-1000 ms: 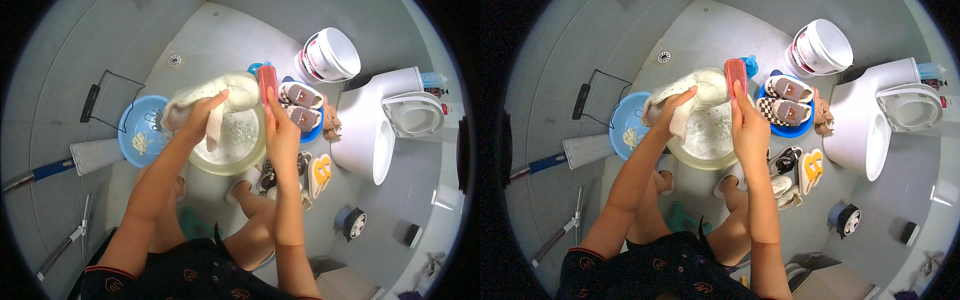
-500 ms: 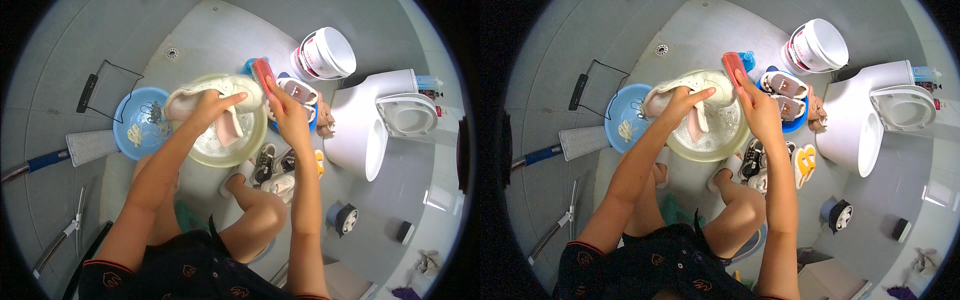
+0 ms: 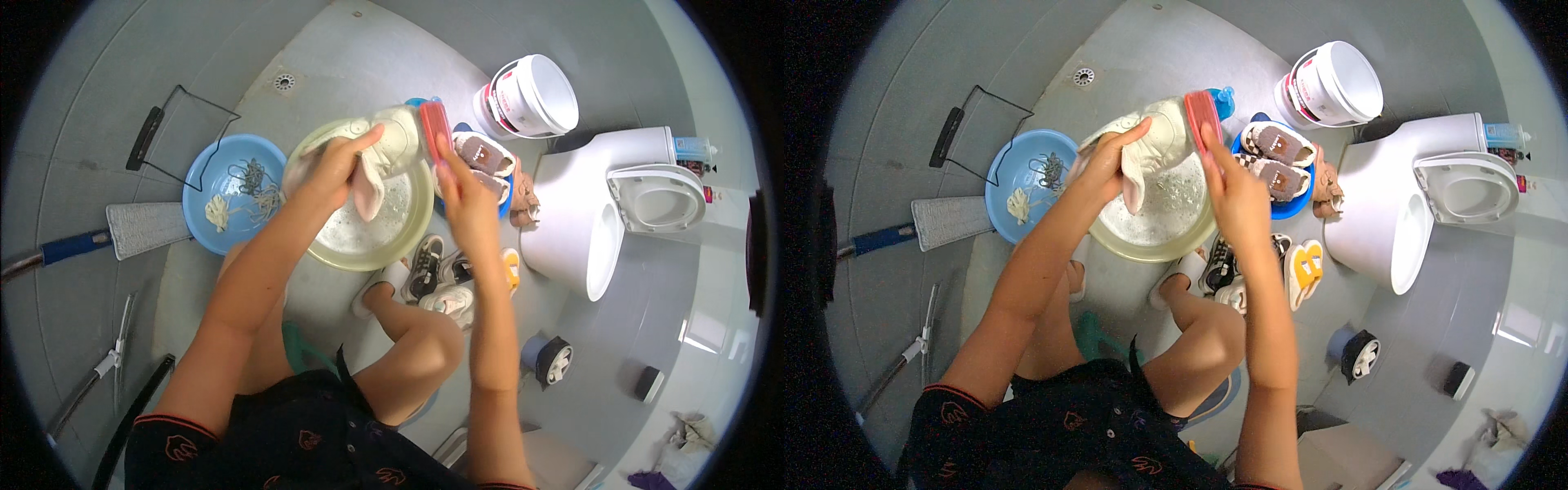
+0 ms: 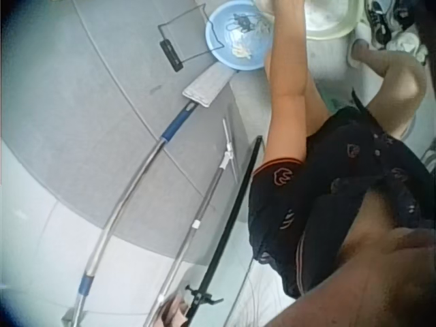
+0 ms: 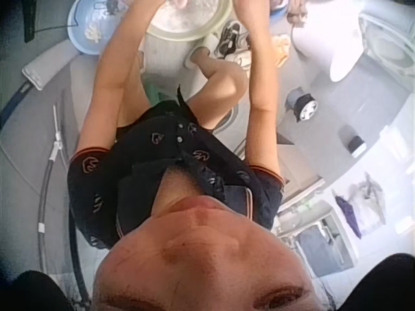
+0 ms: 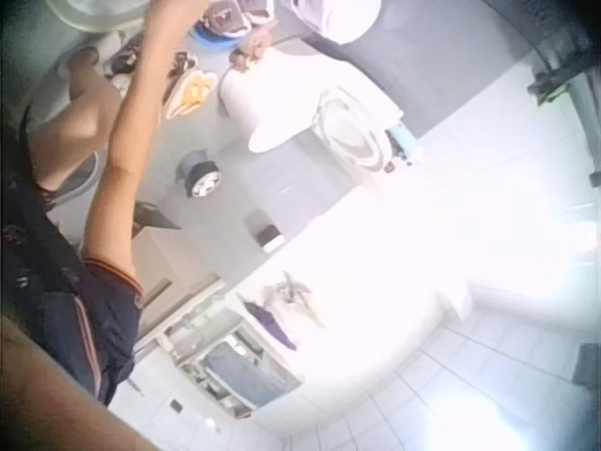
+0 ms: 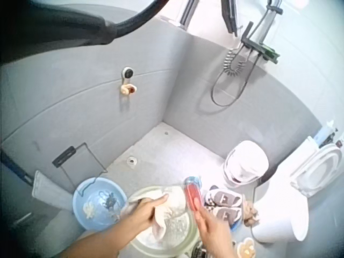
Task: The person washes shoelaces and a white sneaker in a basin of soapy water. They first scrub the laces by hand, then use a pink brush to scrub the sneaker's upper and sole.
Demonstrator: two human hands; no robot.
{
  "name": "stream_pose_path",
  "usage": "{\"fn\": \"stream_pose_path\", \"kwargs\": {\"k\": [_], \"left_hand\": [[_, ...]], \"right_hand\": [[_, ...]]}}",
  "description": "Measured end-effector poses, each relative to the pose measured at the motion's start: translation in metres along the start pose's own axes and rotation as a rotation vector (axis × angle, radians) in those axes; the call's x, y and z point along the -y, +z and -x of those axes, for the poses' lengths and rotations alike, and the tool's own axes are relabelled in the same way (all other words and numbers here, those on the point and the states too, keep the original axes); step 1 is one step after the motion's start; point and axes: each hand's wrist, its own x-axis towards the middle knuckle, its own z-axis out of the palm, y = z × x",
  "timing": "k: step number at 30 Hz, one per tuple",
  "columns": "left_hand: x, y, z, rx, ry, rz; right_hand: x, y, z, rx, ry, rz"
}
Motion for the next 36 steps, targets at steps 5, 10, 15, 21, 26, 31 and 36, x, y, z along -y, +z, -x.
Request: {"fn": "stream_pose_path", "kwargs": {"k": [5, 10, 15, 21, 26, 31, 36], "left_hand": [[0.006, -0.01, -0.011, -0.016, -0.139, 0.342], [0.011, 0.005, -0.005, -0.02, -0.128, 0.247], [0.019, 0.006, -0.003, -0.076, -0.196, 0.306], [0.008, -0.012, -0.013, -0.013, -0.144, 0.442], [0.024, -0.017, -0.016, 0.114, -0.24, 0.522], [0.007, -0.014, -0.018, 0.097, -0.12, 0.491], [0.007, -0.002, -0.011, 0.054, -0.108, 0.479]], "right_hand": [[-0.014, 0.045, 0.045, -0.067, 0.003, 0.018], [-0.006, 0.035, 0.016, -0.184, -0.064, 0.0], [0.008, 0.025, -0.009, -0.182, -0.072, 0.094], [-0.023, 0.077, 0.042, -0.245, -0.145, 0.055], [0.007, 0.049, -0.009, -0.275, -0.114, -0.041], [-0.012, 0.074, 0.028, -0.213, -0.164, 0.106], [-0.026, 0.076, 0.034, -0.267, -0.219, 0.05]]}}
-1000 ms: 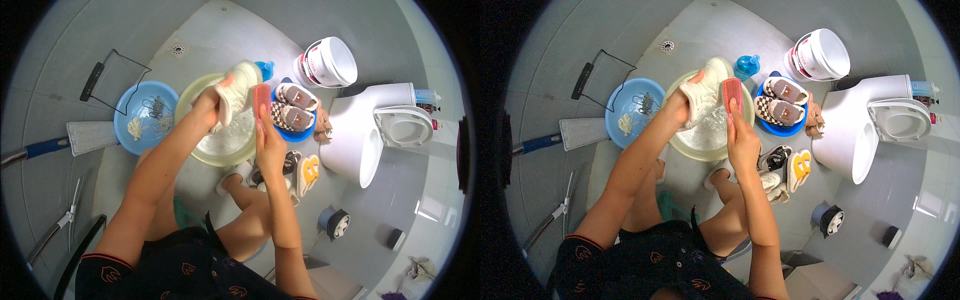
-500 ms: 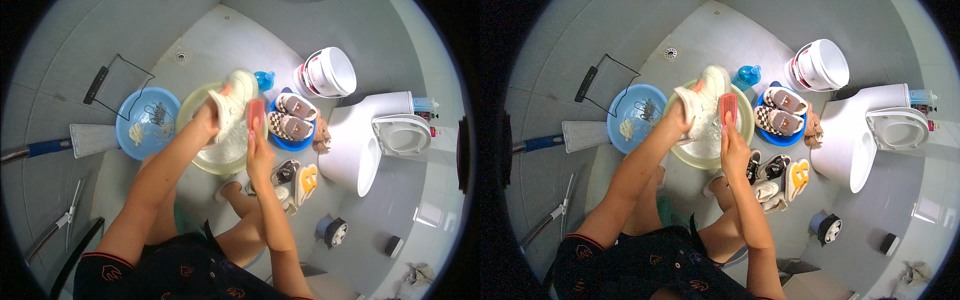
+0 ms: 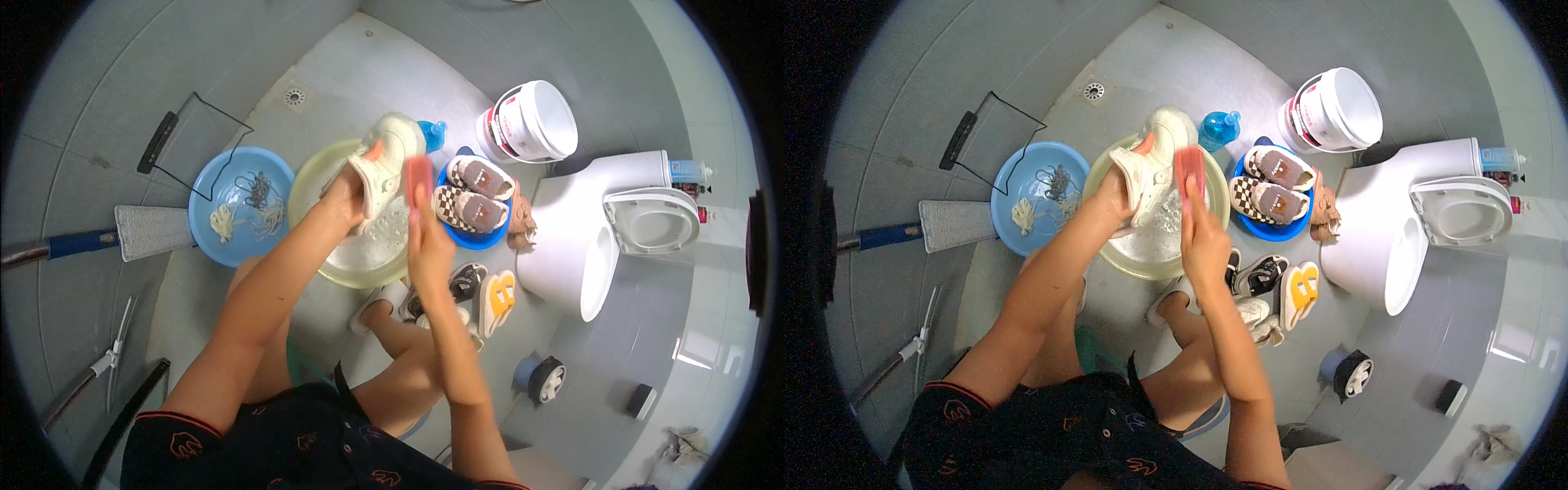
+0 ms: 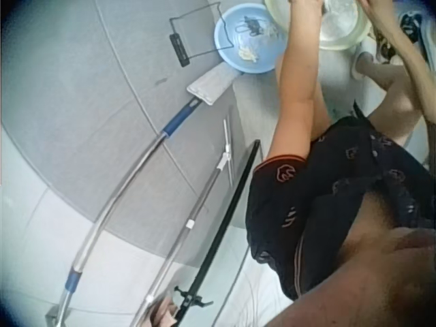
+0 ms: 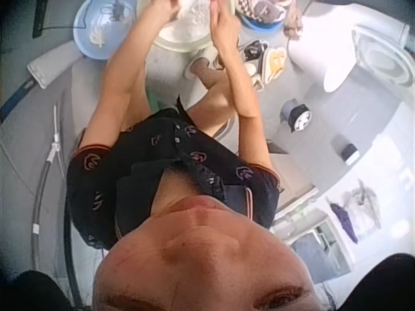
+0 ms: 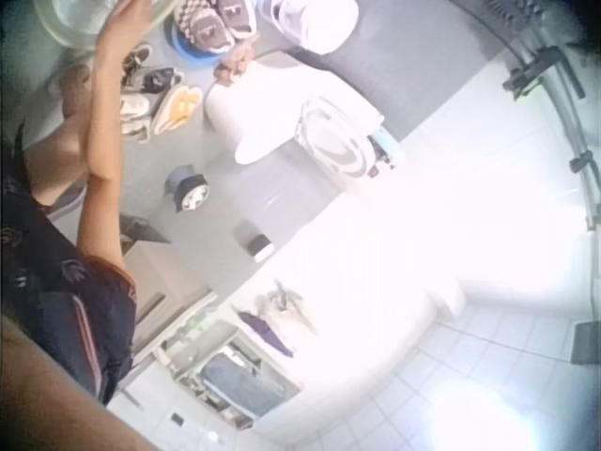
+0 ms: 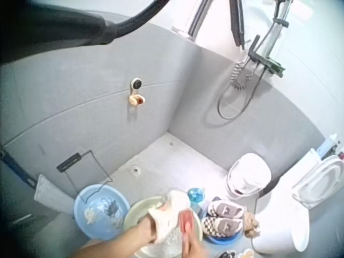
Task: The person washes shoelaces and a white sneaker in a basin of soapy water. They first scrub the laces by hand, then use a pink brush to scrub the sneaker's upper and sole.
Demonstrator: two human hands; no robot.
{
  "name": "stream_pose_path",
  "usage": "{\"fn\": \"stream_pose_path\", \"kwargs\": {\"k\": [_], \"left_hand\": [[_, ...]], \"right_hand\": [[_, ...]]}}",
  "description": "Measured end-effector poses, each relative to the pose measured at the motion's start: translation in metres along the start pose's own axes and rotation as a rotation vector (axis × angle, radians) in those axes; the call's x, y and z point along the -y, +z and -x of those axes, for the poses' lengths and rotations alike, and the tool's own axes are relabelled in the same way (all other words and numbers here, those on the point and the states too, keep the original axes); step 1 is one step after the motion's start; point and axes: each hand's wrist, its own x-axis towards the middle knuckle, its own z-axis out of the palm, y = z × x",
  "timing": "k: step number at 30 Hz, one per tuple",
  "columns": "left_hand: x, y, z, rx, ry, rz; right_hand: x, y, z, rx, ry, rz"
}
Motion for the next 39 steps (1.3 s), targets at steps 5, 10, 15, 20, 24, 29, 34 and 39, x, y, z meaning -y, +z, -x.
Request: {"fn": "stream_pose_path", "kwargs": {"k": [5, 10, 15, 20, 24, 29, 34, 39], "left_hand": [[0.022, 0.0, 0.004, 0.044, -0.129, -0.048], [0.008, -0.002, 0.001, 0.008, -0.02, -0.034], [0.028, 0.0, 0.008, -0.095, -0.089, -0.117], [0.022, 0.014, 0.015, -0.13, -0.072, -0.111], [0.021, 0.0, 0.008, -0.177, 0.039, -0.231], [0.016, -0.006, -0.002, -0.052, -0.021, -0.069], [0.018, -0.004, 0.005, -0.081, -0.073, -0.06], [0.006, -0.012, 0.001, 0.1, -0.15, -0.073]], "right_hand": [[0.034, -0.025, -0.07, 0.081, 0.15, 0.047], [0.013, -0.009, -0.003, 0.12, 0.084, 0.108], [0.027, -0.027, -0.056, 0.072, 0.172, 0.082], [0.031, -0.024, -0.027, 0.058, 0.095, 0.246], [0.035, -0.023, -0.021, 0.18, 0.109, 0.201], [0.036, -0.008, -0.027, 0.01, 0.144, 0.122], [0.026, -0.021, -0.029, 0.0, 0.273, -0.041], [0.033, -0.02, 0.0, 0.059, 0.221, 0.0]]}}
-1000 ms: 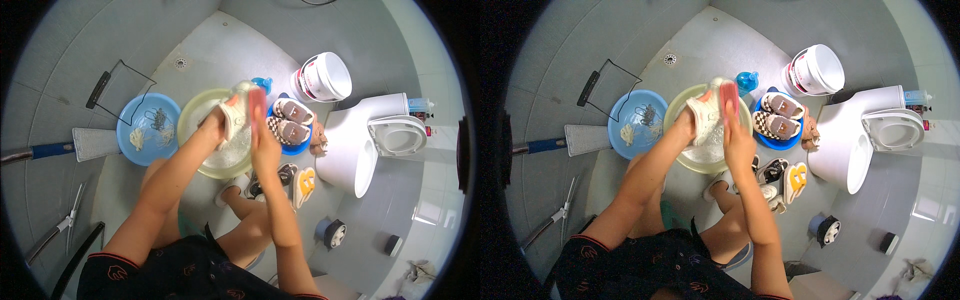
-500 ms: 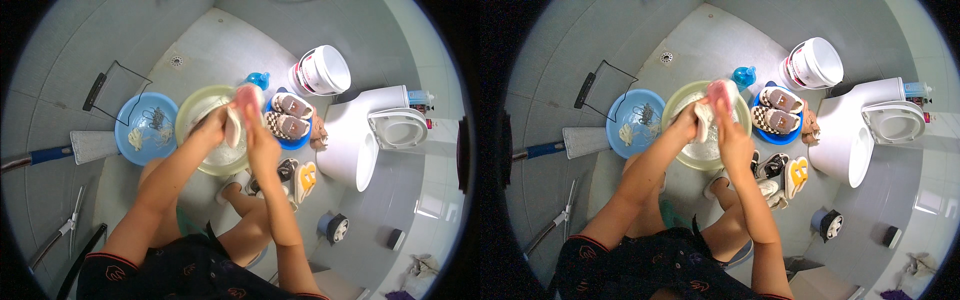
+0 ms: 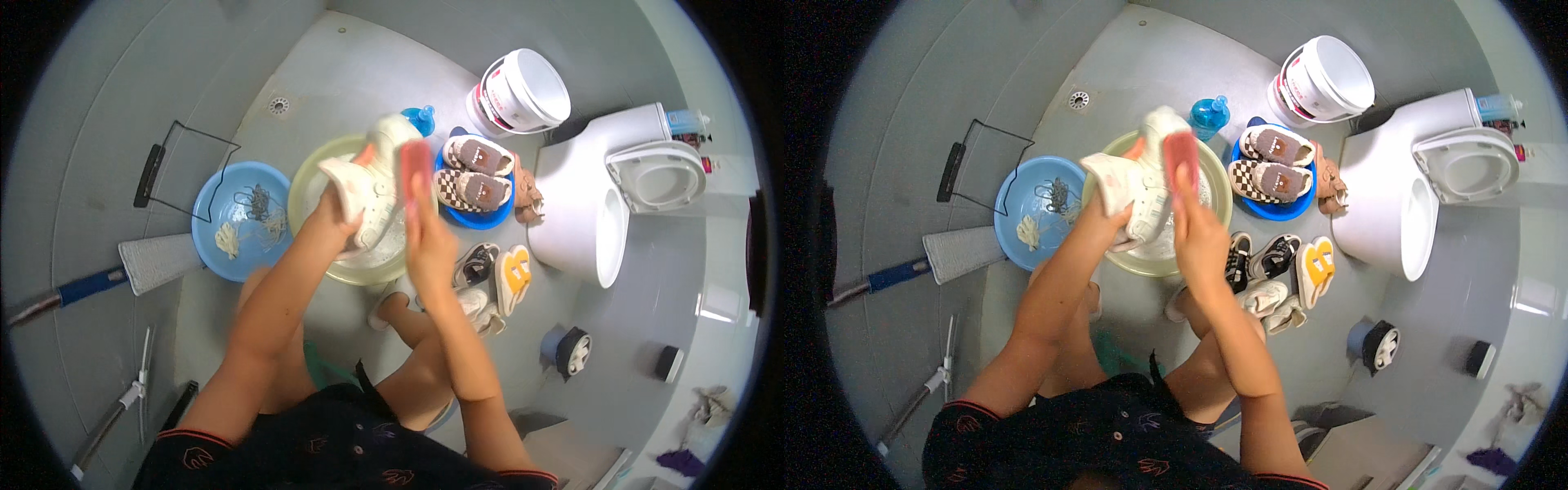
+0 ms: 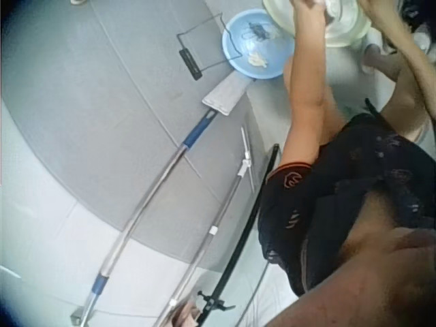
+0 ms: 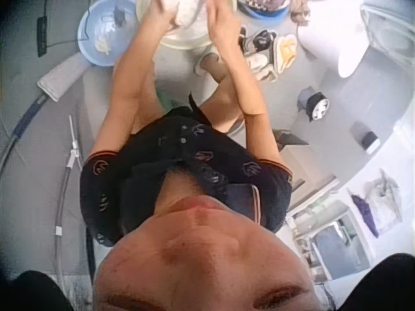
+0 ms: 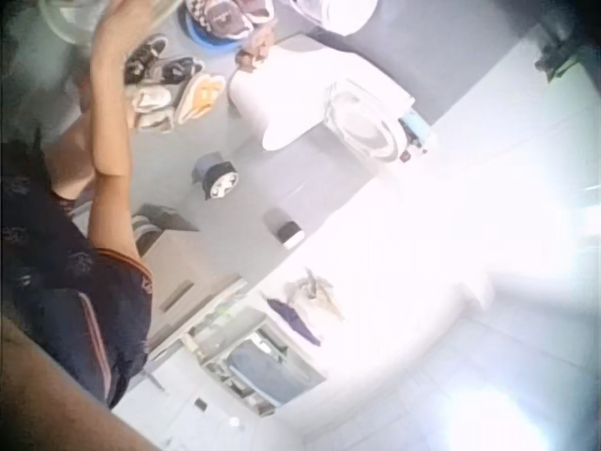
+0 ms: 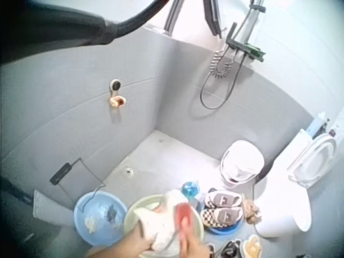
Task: The person washes shoelaces and a white sneaker in a basin of soapy water. They first scrub the laces by hand, then use a pink brush to scrub the sneaker's upper and sole.
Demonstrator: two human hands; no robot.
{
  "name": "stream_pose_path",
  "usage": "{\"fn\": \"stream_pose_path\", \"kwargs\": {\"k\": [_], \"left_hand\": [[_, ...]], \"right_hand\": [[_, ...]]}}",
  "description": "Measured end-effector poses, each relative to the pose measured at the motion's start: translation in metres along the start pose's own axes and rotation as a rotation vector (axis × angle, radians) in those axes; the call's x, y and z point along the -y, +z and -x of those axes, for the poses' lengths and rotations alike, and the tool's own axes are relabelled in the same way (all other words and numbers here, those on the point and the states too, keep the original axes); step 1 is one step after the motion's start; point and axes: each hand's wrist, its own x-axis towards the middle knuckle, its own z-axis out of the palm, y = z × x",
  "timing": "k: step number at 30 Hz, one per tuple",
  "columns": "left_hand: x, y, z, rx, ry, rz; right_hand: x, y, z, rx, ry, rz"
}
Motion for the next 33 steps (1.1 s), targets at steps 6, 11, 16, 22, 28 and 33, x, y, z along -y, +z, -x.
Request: {"fn": "stream_pose_path", "kwargs": {"k": [6, 11, 16, 22, 28, 33], "left_hand": [[-0.002, -0.013, -0.001, 0.062, -0.01, 0.161], [-0.01, -0.011, -0.006, 0.05, 0.136, 0.04], [-0.008, 0.02, 0.013, 0.241, 0.164, 0.075], [-0.006, 0.027, 0.014, 0.232, 0.047, 0.177], [0.007, 0.004, -0.003, 0.129, 0.009, 0.211], [0.002, 0.008, 0.002, -0.027, 0.174, -0.019]], "right_hand": [[-0.003, 0.007, -0.029, -0.092, -0.102, -0.038], [-0.007, 0.021, 0.013, -0.101, -0.047, -0.096], [-0.015, 0.022, 0.018, -0.072, -0.038, -0.122], [0.012, 0.019, -0.001, -0.039, -0.052, -0.116], [0.012, 0.006, -0.026, -0.121, 0.042, -0.191], [0.003, 0.019, 0.033, -0.002, -0.077, 0.082]]}}
